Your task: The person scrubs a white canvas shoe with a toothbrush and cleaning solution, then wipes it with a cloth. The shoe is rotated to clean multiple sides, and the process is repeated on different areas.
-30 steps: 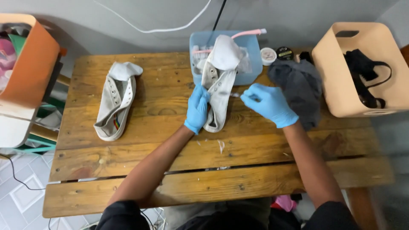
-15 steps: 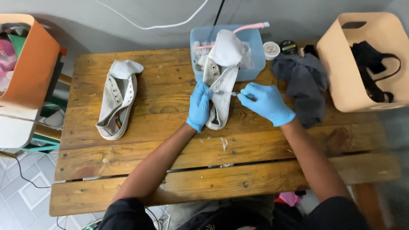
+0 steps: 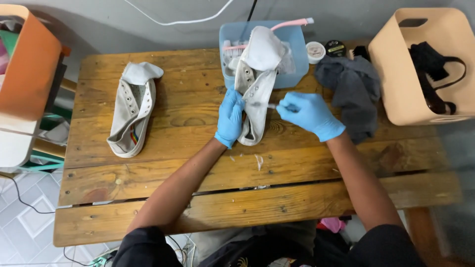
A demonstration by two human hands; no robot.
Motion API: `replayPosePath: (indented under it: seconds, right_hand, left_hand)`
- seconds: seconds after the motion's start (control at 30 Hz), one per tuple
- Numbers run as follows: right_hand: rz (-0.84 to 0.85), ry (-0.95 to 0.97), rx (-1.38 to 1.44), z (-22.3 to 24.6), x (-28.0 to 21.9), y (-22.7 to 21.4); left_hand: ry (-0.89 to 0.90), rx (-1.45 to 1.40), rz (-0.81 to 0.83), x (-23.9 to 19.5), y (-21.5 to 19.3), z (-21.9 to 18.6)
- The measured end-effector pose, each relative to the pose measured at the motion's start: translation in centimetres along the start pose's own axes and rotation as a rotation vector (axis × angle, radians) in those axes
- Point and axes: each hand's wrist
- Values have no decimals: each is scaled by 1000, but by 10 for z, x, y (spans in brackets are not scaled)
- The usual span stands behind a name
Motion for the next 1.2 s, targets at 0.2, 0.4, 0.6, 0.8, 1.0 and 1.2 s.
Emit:
replayPosePath:
  seconds: [0.2, 0.4, 0.6, 0.8, 1.0, 1.2]
  right_hand:
    - [-68, 84, -115, -18, 9, -16]
    - [-68, 94, -84, -26, -1, -7]
    - [-52, -41, -14, -3, 4, 6]
    - [-85, -91, 31, 10, 15, 1]
    - [-213, -100, -197, -5, 16, -6]
    - [-237, -75, -199, -38, 13, -1]
  left_hand:
    - [16, 8, -5, 2, 2, -8]
    - [4, 24, -15, 9, 18, -80]
    - [9, 34, -20, 0, 2, -6]
    - [0, 19, -32, -9, -15, 57]
    - [0, 7, -61, -3, 4, 0]
    - [0, 35, -39, -2, 3, -4]
Point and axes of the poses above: each hand's wrist, its own x-axis towards the middle knuckle, its own y-axis out of the palm, z = x × y, and after that the axes turned 8 degrees about -x, right-handed
